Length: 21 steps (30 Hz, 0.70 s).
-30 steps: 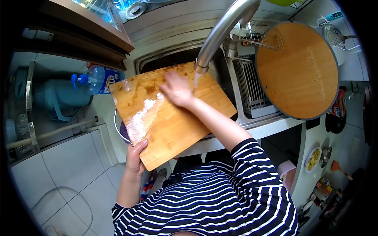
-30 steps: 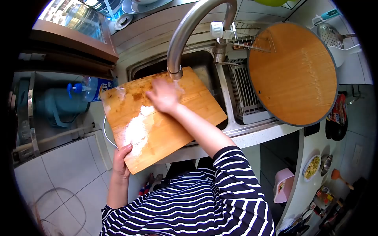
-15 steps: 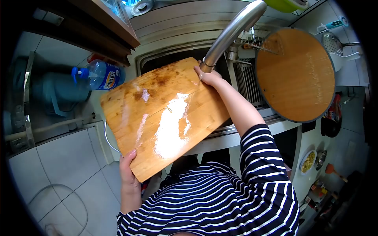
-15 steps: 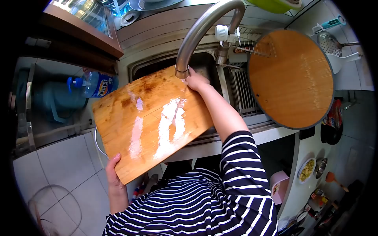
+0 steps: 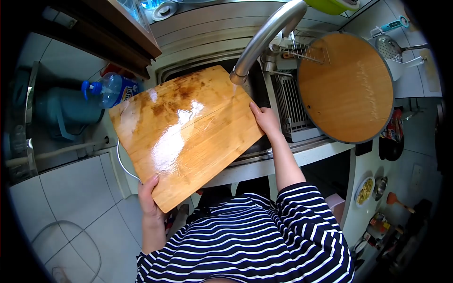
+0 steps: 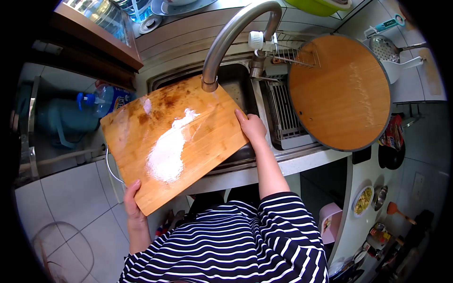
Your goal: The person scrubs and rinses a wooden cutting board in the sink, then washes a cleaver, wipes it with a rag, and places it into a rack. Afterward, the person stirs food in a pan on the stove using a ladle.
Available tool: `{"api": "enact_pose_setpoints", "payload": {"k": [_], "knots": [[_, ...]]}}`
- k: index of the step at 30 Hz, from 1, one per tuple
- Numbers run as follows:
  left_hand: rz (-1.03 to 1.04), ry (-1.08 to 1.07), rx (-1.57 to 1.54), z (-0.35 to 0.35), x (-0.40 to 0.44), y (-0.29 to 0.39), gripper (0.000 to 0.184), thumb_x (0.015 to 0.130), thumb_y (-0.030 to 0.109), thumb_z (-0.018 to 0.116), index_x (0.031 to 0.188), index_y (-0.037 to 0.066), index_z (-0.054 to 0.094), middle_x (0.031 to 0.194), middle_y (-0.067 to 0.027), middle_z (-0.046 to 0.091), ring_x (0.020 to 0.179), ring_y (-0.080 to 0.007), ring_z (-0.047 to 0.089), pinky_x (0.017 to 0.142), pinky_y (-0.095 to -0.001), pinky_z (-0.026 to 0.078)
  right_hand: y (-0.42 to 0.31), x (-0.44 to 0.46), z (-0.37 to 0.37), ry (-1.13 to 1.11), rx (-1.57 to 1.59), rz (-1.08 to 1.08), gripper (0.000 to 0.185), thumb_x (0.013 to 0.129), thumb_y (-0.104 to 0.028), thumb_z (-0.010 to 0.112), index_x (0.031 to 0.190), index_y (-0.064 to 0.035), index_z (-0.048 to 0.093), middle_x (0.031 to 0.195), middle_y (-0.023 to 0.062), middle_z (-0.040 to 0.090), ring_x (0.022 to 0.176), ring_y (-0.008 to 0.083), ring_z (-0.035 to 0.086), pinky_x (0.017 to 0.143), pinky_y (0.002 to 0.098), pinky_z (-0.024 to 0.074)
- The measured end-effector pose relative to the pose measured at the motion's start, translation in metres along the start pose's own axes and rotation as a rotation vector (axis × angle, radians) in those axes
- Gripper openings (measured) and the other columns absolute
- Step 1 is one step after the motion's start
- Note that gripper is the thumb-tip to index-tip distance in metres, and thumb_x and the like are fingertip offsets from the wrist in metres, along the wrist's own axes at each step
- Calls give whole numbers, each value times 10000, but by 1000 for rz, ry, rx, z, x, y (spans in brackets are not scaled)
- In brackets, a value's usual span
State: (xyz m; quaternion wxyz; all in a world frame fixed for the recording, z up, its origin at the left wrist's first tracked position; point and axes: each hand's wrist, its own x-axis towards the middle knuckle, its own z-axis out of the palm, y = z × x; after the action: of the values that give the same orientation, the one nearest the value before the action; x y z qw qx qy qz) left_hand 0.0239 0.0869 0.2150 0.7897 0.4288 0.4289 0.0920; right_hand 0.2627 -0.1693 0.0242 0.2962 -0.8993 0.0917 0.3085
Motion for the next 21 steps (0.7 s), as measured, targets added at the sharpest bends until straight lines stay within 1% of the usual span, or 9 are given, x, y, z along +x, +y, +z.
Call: {"api": "enact_pose_setpoints", "payload": {"k": [1,7,10,11,12,14,16,18,21], "knots": [[-6,-6,7,-3,0,3,504,777,85,556,1238,-62,415,1098,-159,568,966,-259,592,839,-347,493,1,-5,3,81,-4,-39,678,835,-644,397,910,-30,677,913,211,651,924,367,610,775,427,463],[-62,-95,117,-47,32,-5,471,758,44,604,1195,-51,457,1109,-138,573,982,-237,592,846,-332,492,20,-18,11,339,222,-85,586,915,-513,377,911,7,649,861,253,622,864,403,594,717,427,460],[-109,-173,59,-58,37,-12,493,752,36,614,1210,-55,454,1137,-145,566,1029,-248,578,874,-340,482,34,-4,2,289,360,-256,549,927,-472,411,933,25,644,859,232,645,851,348,626,744,396,460],[-126,-197,39,-63,40,-16,503,750,33,617,1216,-57,451,1148,-147,563,1048,-253,571,885,-344,478,30,-5,-9,119,582,-201,535,927,-462,447,995,31,643,920,169,674,887,261,630,793,351,453],[-160,-223,16,-68,43,-18,512,750,28,618,1226,-53,447,1161,-148,559,1063,-258,565,898,-349,472,19,-5,-26,-110,731,-78,573,903,-492,491,1128,24,596,1074,113,640,971,195,590,854,315,439],[-227,-279,-28,-79,51,-23,533,749,18,622,1246,-44,440,1185,-148,552,1093,-268,551,923,-359,460,-6,-12,-57,-423,898,-65,594,867,-475,564,1227,-5,524,1182,102,583,1029,200,571,893,313,433],[-254,-321,-48,-96,70,-40,550,755,14,625,1266,-28,426,1208,-142,542,1112,-269,541,934,-368,457,-15,1,-78,-702,864,-9,572,815,-377,670,1222,-9,508,1158,112,585,1041,196,570,894,355,463],[-278,-339,-87,-103,86,-54,554,771,15,621,1283,-14,413,1225,-134,534,1123,-267,535,940,-375,454,-23,-4,-97,-645,726,-133,563,812,-352,676,1222,-8,502,1150,110,592,1023,186,579,873,342,478],[-339,-336,-162,-87,106,-72,527,814,37,600,1299,1,396,1239,-119,526,1127,-255,530,946,-381,447,-36,-26,-125,-572,781,-189,541,808,-307,684,1206,6,494,1113,111,602,975,180,593,835,309,486]]}}
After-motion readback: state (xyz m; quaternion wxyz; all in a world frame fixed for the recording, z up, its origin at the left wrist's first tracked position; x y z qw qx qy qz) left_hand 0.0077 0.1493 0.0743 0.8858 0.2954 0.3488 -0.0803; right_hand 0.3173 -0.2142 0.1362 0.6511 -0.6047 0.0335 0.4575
